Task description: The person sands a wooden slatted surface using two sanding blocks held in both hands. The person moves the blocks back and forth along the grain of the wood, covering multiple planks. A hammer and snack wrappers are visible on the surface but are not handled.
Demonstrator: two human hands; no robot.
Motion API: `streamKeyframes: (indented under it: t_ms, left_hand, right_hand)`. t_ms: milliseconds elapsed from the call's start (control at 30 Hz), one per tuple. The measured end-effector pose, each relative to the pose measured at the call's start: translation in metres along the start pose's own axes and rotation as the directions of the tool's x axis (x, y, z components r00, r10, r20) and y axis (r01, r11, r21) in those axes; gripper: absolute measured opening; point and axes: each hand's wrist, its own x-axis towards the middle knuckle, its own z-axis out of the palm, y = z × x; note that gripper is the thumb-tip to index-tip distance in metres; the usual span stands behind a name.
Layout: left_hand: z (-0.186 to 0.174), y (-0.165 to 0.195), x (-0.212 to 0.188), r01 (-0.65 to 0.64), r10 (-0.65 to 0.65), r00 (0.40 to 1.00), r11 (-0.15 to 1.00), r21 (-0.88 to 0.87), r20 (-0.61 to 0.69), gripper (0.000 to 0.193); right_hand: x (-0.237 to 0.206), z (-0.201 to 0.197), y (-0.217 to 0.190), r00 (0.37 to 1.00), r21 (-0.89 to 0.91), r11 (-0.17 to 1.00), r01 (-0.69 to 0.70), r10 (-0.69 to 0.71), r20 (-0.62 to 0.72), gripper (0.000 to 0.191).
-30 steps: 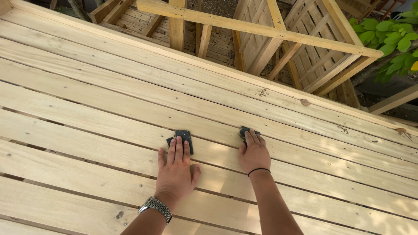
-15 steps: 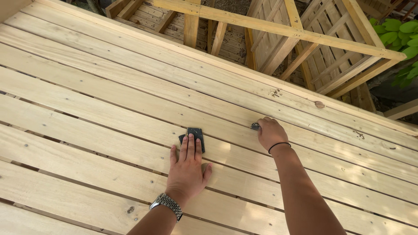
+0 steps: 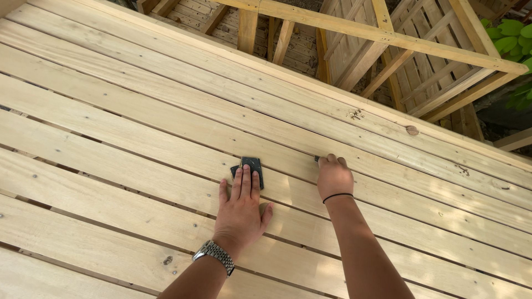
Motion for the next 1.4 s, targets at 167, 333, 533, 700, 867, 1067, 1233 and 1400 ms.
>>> streamKeyframes:
  t_ms: [167,333,533,700,867,1067,1233,1400]
  left_hand:
    - [-0.004,0.003,-0.004,0.015,-0.015,1.000,1.000,0.017,-0.001,0.081]
    - [-0.002,0.002,-0.002,0.001,0.000,1.000,1.000,0.026,-0.017,0.080]
    - [-0.002,0.001,-0.001,-0.002,0.002,1.000,1.000,0.003,-0.008,0.082]
    - [-0.004,0.004,-0.004,-0.002,0.002,0.999,1.000,0.011,-0.039,0.080]
    - [-0.001,0.002,-0.001,0.003,-0.003,1.000,1.000,0.008,-0.029,0.081]
    - [-0.005,0.002,-0.003,0.004,-0.004,1.000,1.000,0.010,0.008,0.082]
    - [-0.010,0.004,-0.005,-0.006,0.006,1.000,1.000,-0.007,0.004,0.083]
    - [-0.003,-0.001,0.000,-0.009,0.009,1.000,1.000,-0.016,-0.024,0.082]
  right_hand:
    - [0.014,0.013,-0.060,0.955,0.088,0.976,0.201,-0.175,-0.238,0.018]
    - [-0.007,0.021,0.013,0.954,0.145,0.983,0.113,-0.067,-0.291,0.029]
    - [0.000,0.012,-0.016,0.954,0.160,0.983,0.089,-0.038,-0.296,0.033]
    - [0.014,0.010,-0.073,0.970,0.210,0.971,0.117,-0.067,-0.232,0.023]
    - [-0.022,0.024,0.019,0.959,0.180,0.984,0.018,0.034,-0.282,0.046]
    - [0.003,0.014,-0.066,0.962,0.222,0.973,0.055,0.008,-0.275,0.036]
    - [0.004,-0.004,-0.087,0.977,0.395,0.914,0.094,-0.009,-0.211,0.039]
    - [-0.049,0.005,0.028,0.989,0.225,0.964,-0.141,0.148,-0.014,0.056]
